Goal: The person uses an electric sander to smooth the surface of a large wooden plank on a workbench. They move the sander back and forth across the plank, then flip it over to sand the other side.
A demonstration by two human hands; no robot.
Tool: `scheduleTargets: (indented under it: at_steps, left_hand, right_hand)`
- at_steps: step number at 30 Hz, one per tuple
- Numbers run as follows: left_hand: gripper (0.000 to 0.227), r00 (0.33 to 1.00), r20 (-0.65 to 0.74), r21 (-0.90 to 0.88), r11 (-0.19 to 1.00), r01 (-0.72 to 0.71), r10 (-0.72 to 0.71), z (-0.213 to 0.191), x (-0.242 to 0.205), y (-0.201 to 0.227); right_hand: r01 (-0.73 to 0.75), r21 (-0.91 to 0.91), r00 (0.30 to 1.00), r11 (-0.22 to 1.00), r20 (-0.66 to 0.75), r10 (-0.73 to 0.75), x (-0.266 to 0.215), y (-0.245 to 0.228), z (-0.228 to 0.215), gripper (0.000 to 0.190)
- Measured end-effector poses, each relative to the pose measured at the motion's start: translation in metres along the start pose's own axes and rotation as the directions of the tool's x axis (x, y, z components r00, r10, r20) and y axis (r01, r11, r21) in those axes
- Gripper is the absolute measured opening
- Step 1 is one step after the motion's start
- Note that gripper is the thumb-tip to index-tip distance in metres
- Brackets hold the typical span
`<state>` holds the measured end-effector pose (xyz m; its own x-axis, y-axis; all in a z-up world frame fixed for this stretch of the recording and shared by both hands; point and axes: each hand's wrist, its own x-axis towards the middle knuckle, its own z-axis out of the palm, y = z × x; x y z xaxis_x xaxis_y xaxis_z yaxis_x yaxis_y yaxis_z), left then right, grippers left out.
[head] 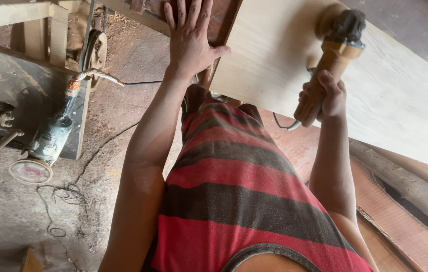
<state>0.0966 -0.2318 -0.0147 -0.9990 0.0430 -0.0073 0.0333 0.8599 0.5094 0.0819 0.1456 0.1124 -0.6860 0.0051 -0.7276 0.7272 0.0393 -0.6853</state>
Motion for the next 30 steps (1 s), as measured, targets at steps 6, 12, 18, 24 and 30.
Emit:
scheduleTargets:
  at_steps: [6, 12, 18, 24, 30]
  left_hand:
    - [0.127, 0.999, 0.002, -0.016, 0.999, -0.036, 0.036, -0.011, -0.001, 0.0]
    - [0.113, 0.998, 0.068, 0.028, 0.999, -0.017, 0.015, -0.032, 0.001, 0.009]
    - [0.1, 0.982, 0.145, 0.025, 0.993, 0.118, -0.12, -0.037, -0.001, 0.023]
    - [0.097, 0.997, 0.058, 0.043, 0.998, 0.04, -0.042, -0.025, -0.01, 0.022]
    - [0.097, 0.989, 0.108, 0.001, 0.995, 0.102, -0.102, -0.021, -0.012, 0.019]
  right_hand:
    - [-0.009, 0.036, 0.999, 0.999, 0.045, 0.007, -0.005, 0.021, 0.002, 0.049]
    - [0.039, 0.015, 0.976, 0.999, 0.215, -0.041, 0.011, 0.007, 0.064, 0.043]
    - [0.133, -0.083, 0.923, 0.988, 0.375, -0.093, 0.025, -0.017, 0.091, 0.035]
    - [0.099, -0.045, 0.972, 0.994, 0.22, -0.087, 0.02, -0.005, 0.041, 0.041]
    - [0.067, 0.083, 0.996, 0.994, 0.046, -0.071, 0.001, 0.02, -0.032, 0.046]
